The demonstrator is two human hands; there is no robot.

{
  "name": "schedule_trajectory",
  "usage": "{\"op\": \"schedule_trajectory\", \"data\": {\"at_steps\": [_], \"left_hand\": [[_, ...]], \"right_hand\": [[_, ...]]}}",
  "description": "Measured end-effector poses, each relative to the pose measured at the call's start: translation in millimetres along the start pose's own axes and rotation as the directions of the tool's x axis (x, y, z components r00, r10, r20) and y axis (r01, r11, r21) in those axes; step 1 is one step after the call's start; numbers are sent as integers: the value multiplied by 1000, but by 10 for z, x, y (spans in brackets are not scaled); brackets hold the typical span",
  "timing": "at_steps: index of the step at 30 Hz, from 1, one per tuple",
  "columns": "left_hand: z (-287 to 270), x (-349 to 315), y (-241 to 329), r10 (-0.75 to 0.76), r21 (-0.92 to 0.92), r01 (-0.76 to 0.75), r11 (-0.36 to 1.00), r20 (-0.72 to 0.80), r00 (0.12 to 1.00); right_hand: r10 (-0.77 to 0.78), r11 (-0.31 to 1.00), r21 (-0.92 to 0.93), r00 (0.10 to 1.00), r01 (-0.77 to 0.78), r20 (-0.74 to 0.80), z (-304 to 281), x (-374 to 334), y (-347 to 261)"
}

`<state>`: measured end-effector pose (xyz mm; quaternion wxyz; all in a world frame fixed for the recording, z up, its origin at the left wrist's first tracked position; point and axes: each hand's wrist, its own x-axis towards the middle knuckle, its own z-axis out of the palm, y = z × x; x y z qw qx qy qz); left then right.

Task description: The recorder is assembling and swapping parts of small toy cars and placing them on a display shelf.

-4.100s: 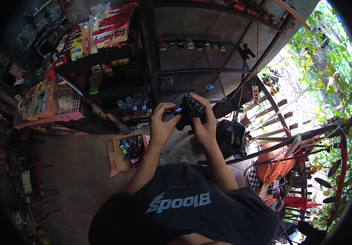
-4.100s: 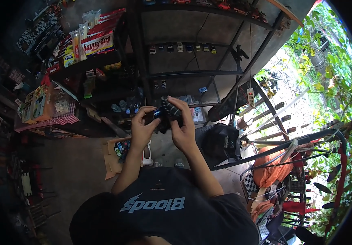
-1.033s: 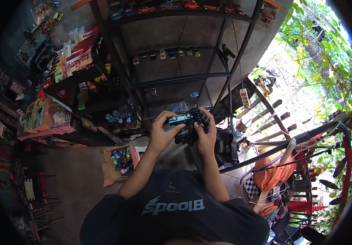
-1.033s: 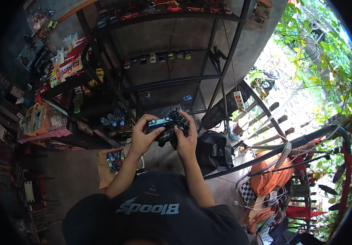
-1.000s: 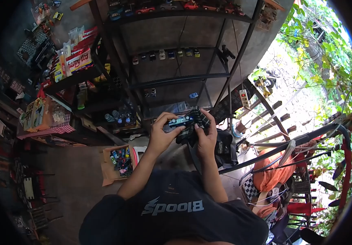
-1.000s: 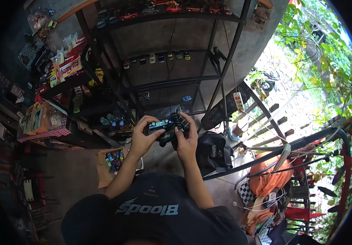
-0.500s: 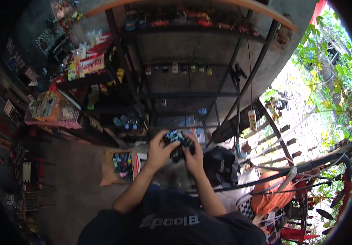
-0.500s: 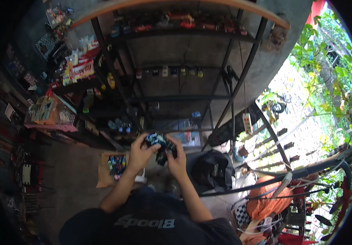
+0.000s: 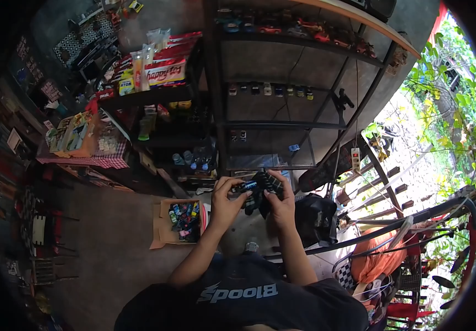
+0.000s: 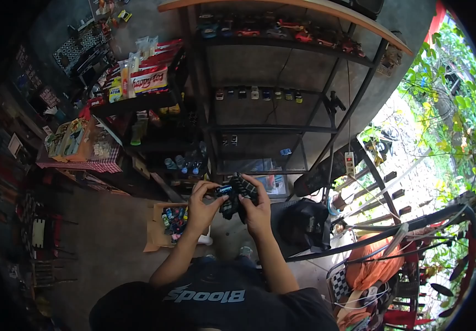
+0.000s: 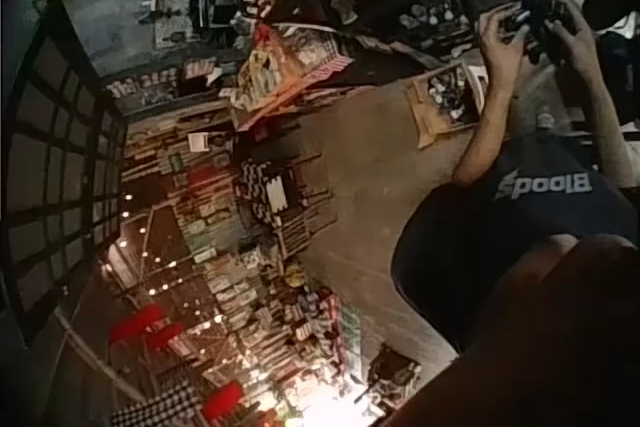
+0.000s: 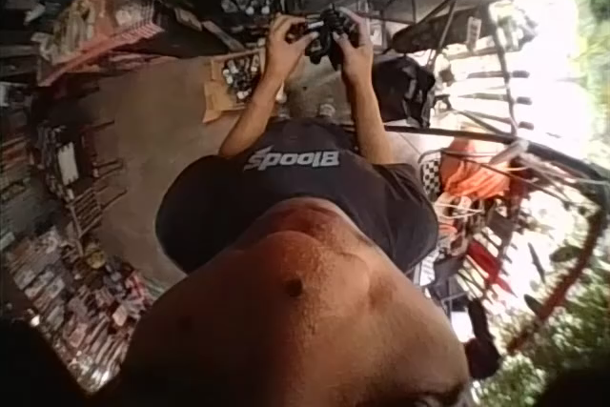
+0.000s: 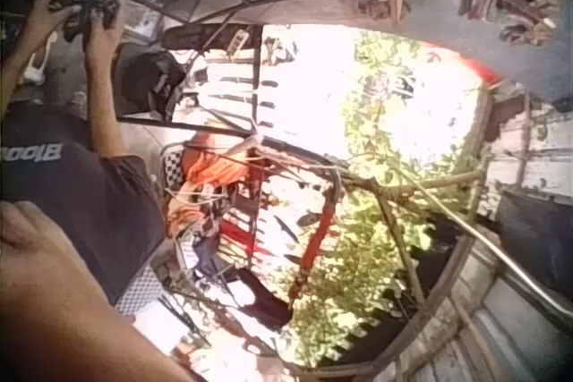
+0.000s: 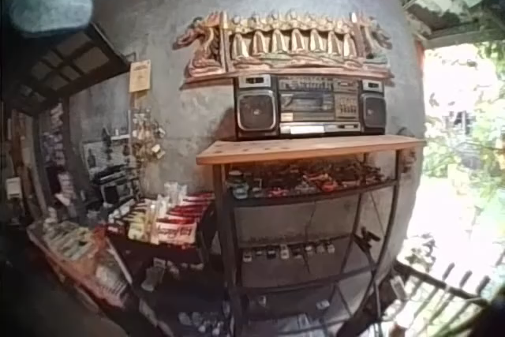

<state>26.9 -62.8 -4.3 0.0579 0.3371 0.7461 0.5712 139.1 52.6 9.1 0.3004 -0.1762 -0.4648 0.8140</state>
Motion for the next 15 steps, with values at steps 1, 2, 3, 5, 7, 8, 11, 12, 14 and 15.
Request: {"op": "schedule_trajectory", "data": {"at_steps": [1, 2, 3, 5, 7, 8, 11, 12, 14, 15], "left_hand": [[-91, 8, -34, 9, -8, -9, 1000, -10, 1000], [-186, 17, -73, 18, -17, -18, 1000, -20, 1000], [-295, 7, -130, -14, -9, 14, 1000, -7, 1000], [-441, -4, -268, -47, -135, 45, 990, -11, 999], [-598, -27, -249, -108, -329, 107, 938, 15, 994], [-646, -56, -311, -110, -334, 112, 936, 24, 994], [-780, -128, -463, -157, -561, 214, 800, 148, 976], [-796, -173, -488, -156, -561, 218, 799, 156, 975], [-795, -265, -546, -191, -654, 268, 708, 188, 964], [-797, -296, -547, -215, -636, 278, 720, 175, 961]], "right_hand": [[-65, 989, -132, 998, 66, 8, 97, -5, 79], [-129, 956, -262, 991, 131, 24, 205, -10, 163], [-235, 916, -324, 971, 237, 45, 333, -58, 275], [-310, 862, -402, 948, 310, 66, 455, -96, 583], [-329, 829, -458, 942, 320, 63, 558, -153, 802], [-330, 827, -465, 943, 317, 55, 577, -207, 885], [-139, 946, -309, 985, 101, -102, 605, -311, 1074], [-140, 946, -309, 984, 101, -110, 606, -347, 1086], [-12, 990, -141, 988, -10, -153, 687, -418, 1059], [-22, 998, -65, 988, 13, -150, 743, -428, 1062]]}}
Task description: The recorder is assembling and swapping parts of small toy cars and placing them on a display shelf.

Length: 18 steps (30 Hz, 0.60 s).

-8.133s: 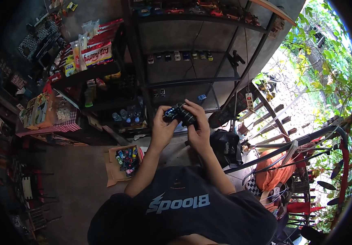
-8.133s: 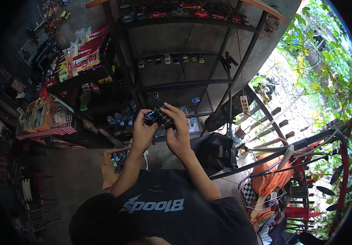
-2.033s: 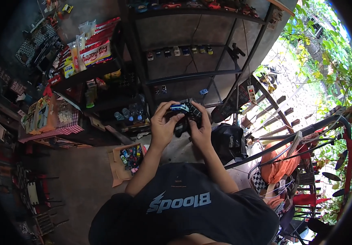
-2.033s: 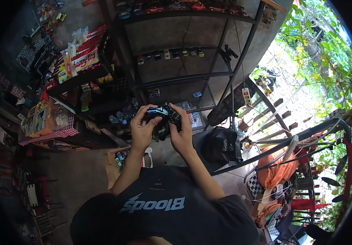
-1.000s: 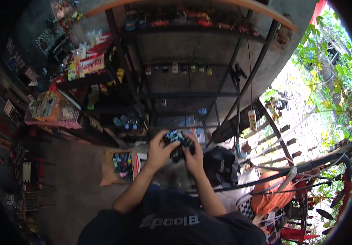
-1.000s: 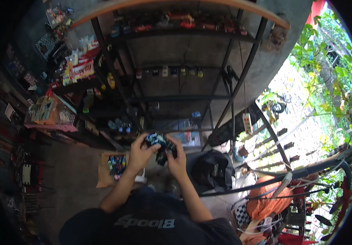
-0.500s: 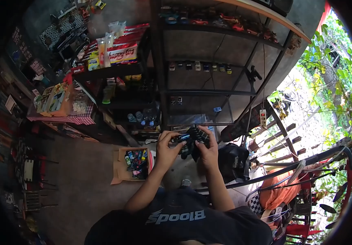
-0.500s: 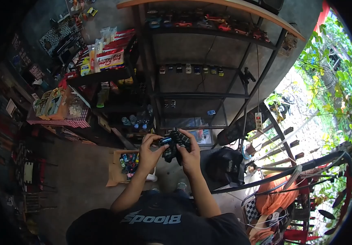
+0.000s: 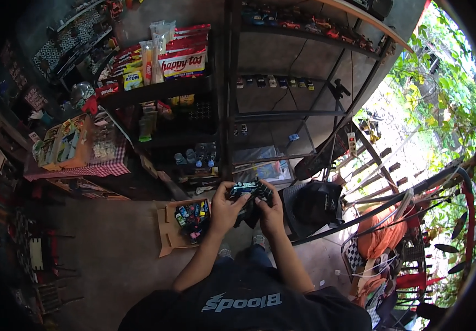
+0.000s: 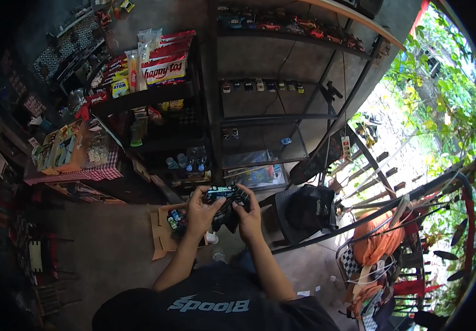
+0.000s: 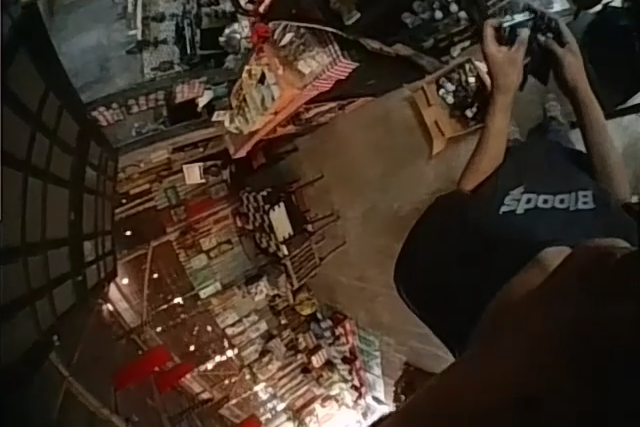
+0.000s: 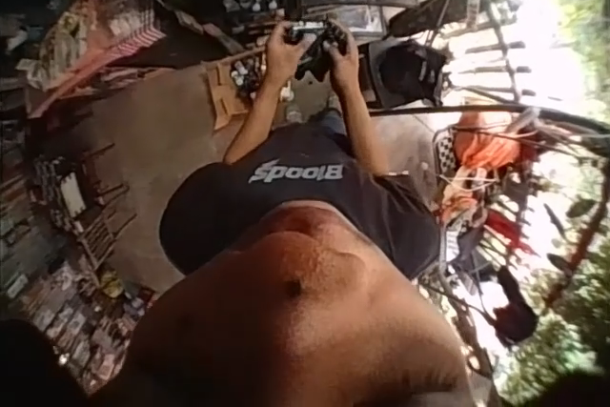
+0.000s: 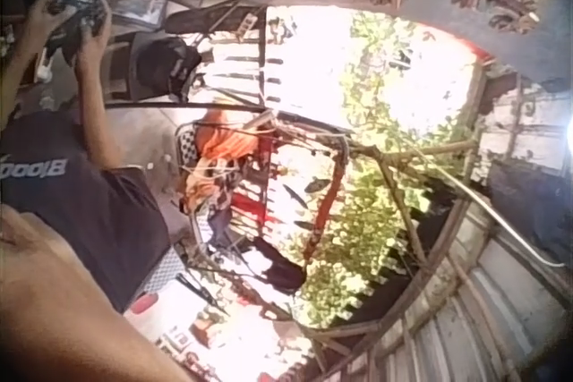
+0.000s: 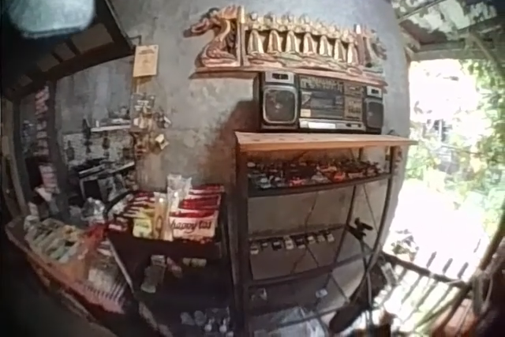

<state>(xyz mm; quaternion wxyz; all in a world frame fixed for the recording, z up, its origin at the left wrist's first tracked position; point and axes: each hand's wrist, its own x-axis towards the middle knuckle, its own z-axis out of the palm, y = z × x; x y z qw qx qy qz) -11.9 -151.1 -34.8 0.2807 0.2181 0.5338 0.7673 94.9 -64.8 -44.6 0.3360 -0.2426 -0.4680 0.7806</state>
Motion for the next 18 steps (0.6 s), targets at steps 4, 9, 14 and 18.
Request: {"op": "schedule_trajectory", "data": {"at_steps": [4, 9, 14, 18], "left_hand": [[-106, -64, 23, 11, 243, -26, 970, 62, 998], [-176, -63, 277, 237, 534, -301, 790, 187, 953], [-317, -57, 342, 245, 523, -268, 809, 114, 963], [-367, -83, 469, 186, 472, -210, 856, 99, 978]], "right_hand": [[-47, 999, -20, 994, 45, -96, 124, -121, -103], [-144, 985, -100, 989, 139, -39, 231, -168, -322], [-439, 731, -455, 861, 509, 257, 430, -112, -258], [-493, 626, -508, 805, 592, 332, 390, -32, 99]]}}
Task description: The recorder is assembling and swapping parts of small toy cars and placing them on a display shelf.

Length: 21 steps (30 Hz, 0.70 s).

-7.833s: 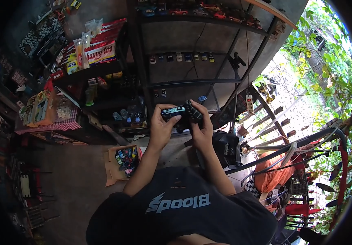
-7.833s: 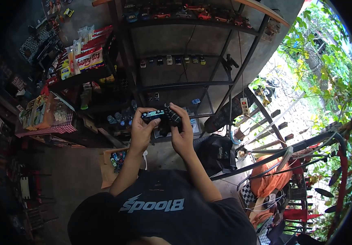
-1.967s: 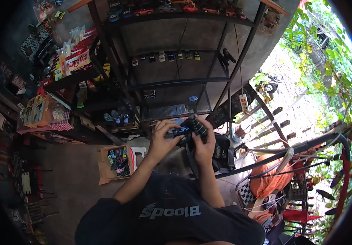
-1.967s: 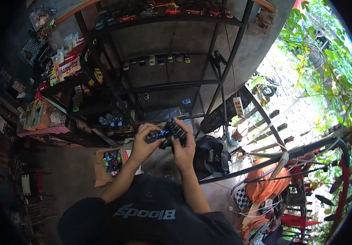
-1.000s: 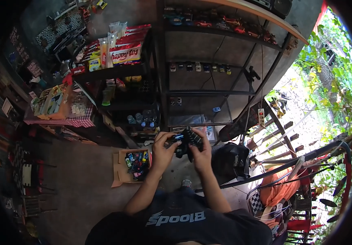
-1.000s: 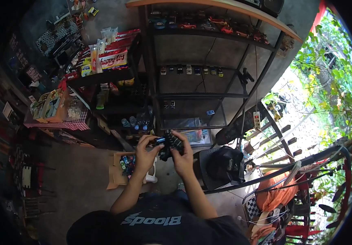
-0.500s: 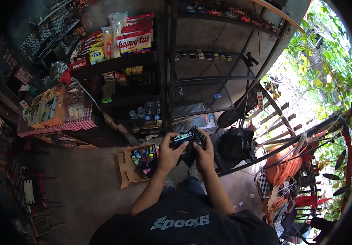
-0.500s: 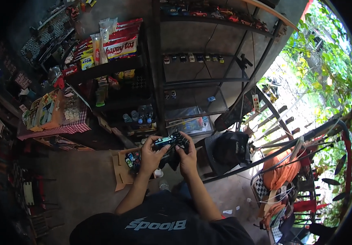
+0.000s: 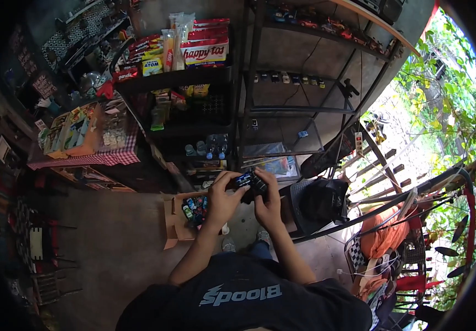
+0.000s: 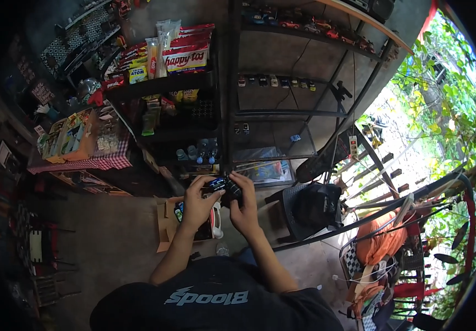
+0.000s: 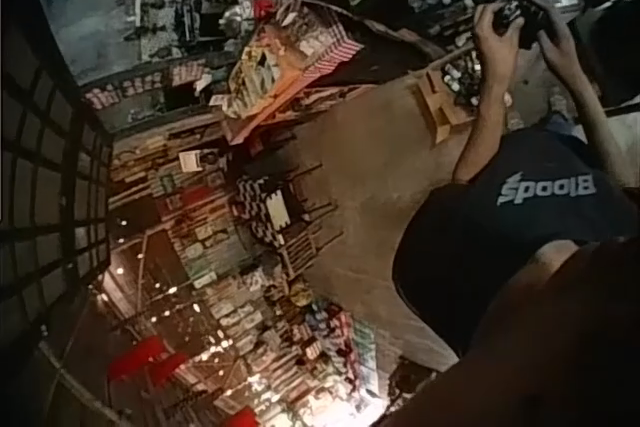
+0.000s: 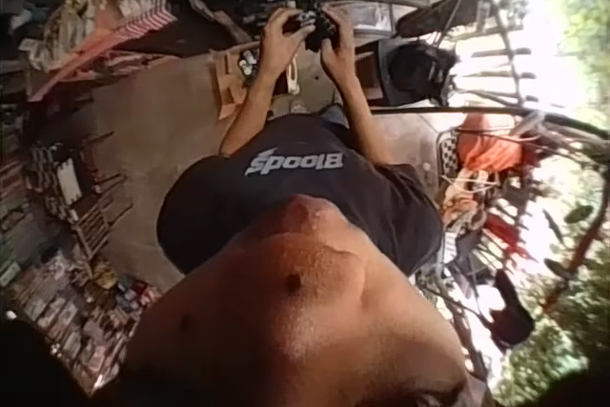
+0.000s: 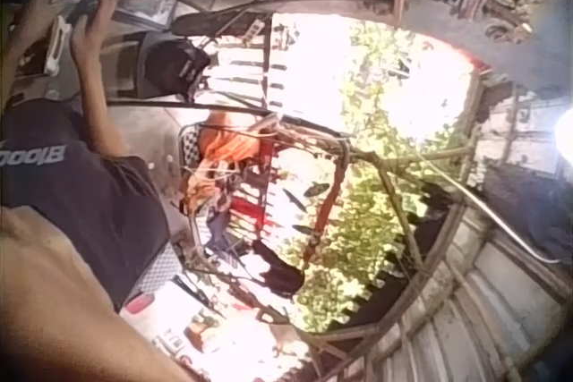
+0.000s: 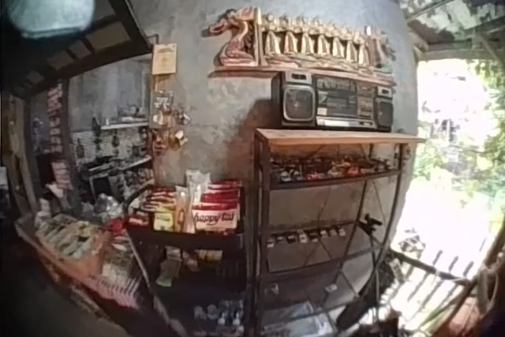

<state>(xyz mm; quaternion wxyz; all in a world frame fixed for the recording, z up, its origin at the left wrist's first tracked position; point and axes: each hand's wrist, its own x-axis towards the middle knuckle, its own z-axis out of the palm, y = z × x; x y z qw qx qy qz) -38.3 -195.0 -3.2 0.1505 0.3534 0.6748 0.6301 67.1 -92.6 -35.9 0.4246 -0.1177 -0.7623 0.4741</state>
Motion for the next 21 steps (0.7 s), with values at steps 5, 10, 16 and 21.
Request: {"op": "schedule_trajectory", "data": {"at_steps": [5, 10, 16, 21], "left_hand": [[-34, -111, -153, -113, -157, 112, 981, 2, 994], [-60, -113, -241, -66, -24, 67, 997, 5, 998], [-13, -79, -161, 37, 104, -41, 994, 36, 999], [-47, -95, -183, 53, -113, -48, 992, 39, 998]], "right_hand": [[143, 981, 138, 990, -140, -13, 98, -100, 27], [49, 998, -32, 999, -48, 10, 31, 8, -191], [-85, 948, -297, 990, 117, 116, -26, 52, -445], [-50, 954, -290, 996, 69, 71, -98, 15, -377]]}}
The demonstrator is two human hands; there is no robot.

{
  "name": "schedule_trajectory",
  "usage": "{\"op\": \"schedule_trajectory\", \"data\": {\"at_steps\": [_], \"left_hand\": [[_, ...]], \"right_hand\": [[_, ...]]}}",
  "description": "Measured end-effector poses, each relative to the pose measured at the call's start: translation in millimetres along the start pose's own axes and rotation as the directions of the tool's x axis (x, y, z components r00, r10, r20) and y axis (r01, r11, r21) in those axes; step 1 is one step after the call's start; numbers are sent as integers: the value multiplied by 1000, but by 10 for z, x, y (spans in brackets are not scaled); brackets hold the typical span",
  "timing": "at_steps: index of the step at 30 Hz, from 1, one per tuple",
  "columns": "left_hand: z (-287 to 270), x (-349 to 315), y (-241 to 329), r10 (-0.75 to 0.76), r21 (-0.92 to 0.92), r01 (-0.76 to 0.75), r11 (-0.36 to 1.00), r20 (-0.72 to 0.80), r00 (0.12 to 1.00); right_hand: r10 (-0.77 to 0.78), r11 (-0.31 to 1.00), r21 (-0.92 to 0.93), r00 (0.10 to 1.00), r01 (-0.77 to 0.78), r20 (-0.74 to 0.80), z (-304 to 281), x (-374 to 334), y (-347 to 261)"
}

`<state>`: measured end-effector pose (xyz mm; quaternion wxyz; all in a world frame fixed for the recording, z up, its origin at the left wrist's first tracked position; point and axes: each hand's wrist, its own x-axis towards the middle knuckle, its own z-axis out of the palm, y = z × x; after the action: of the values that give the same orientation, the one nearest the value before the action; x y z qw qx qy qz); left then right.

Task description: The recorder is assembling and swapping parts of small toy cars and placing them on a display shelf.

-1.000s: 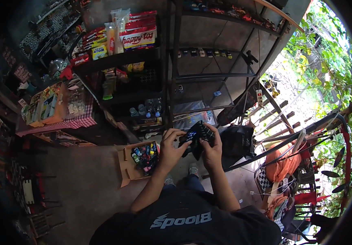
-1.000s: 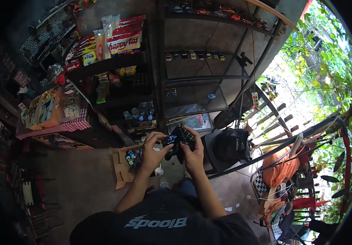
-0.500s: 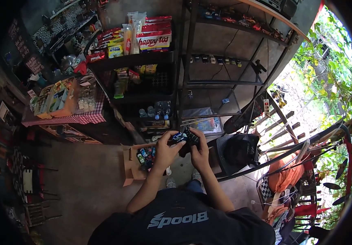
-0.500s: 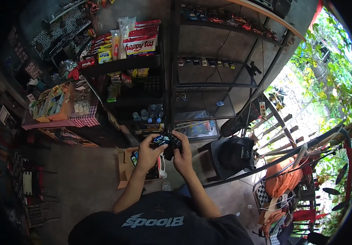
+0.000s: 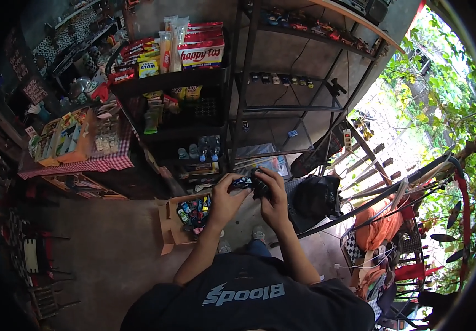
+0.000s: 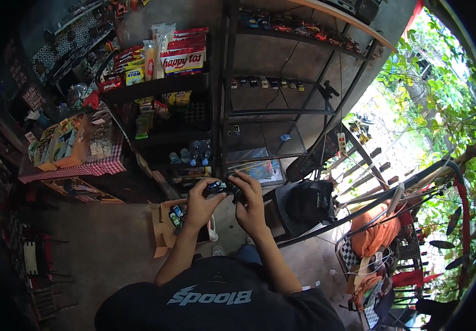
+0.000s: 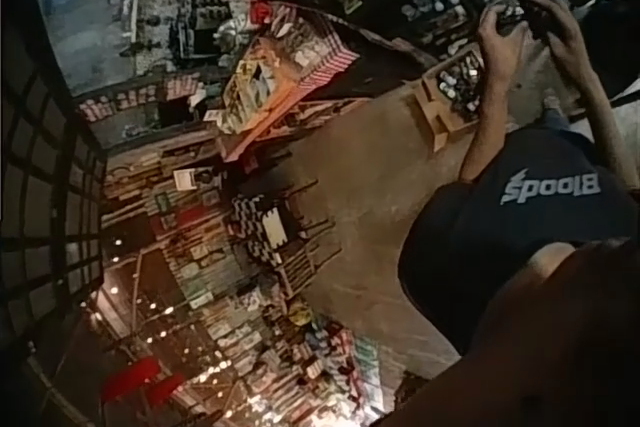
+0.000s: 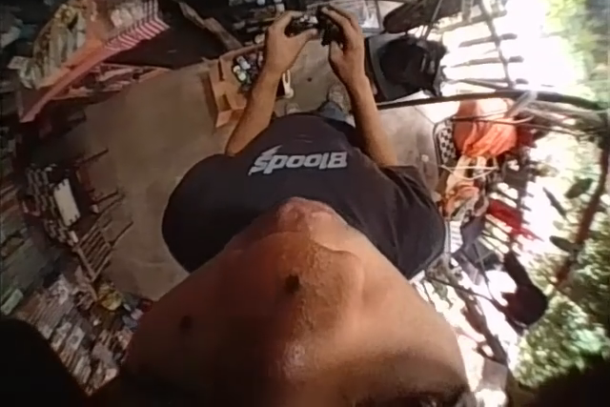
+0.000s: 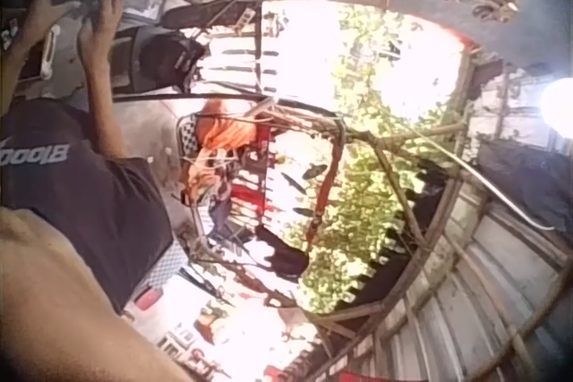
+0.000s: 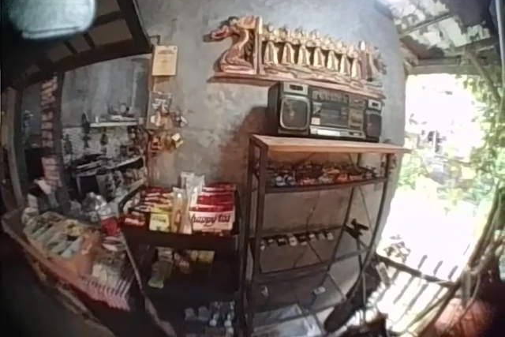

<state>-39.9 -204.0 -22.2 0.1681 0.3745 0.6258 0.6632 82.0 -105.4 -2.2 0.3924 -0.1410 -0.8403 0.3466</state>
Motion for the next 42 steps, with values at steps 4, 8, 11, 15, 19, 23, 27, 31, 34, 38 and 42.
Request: {"op": "schedule_trajectory", "data": {"at_steps": [4, 8, 11, 15, 19, 23, 27, 31, 34, 38, 42], "left_hand": [[14, -17, 125, -140, -332, 147, 932, 44, 989], [28, -44, 189, -116, -472, 79, 878, -51, 992], [21, -35, 206, -158, -433, 114, 894, -66, 985], [-33, 23, 85, 143, 72, -134, 988, -152, 978], [-105, 23, 99, 164, 191, -125, 974, -205, 965], [-195, -15, 83, 136, 154, -107, 982, -195, 971], [-275, -43, 70, 96, 88, -85, 992, -120, 988], [-303, -30, 50, 81, -114, -88, 990, -68, 994], [-248, -71, 88, -147, -420, 97, 902, -88, 985], [-180, -60, 87, -21, -216, -16, 976, -169, 985], [-184, -76, 64, 63, 82, -51, 995, -162, 985]], "right_hand": [[340, 814, 494, 940, -304, 19, 19, -153, 246], [530, 463, 749, 825, -474, 194, 15, -54, -58], [515, 439, 790, 841, -428, 169, 26, 34, -190], [280, 769, 604, 960, -208, -26, 27, 181, -237], [-43, 982, 181, 999, 46, -20, 121, 206, -372], [-96, 991, 94, 995, 92, 33, 178, 124, -370], [-42, 996, 85, 999, 42, 2, 270, 72, -152], [76, 955, 287, 997, -77, 15, 349, 94, 89], [370, 670, 625, 910, -402, 188, 408, 66, 193], [492, 429, 763, 833, -483, 251, 311, 151, -72], [490, 474, 760, 850, -446, 193, 258, 167, -122]]}}
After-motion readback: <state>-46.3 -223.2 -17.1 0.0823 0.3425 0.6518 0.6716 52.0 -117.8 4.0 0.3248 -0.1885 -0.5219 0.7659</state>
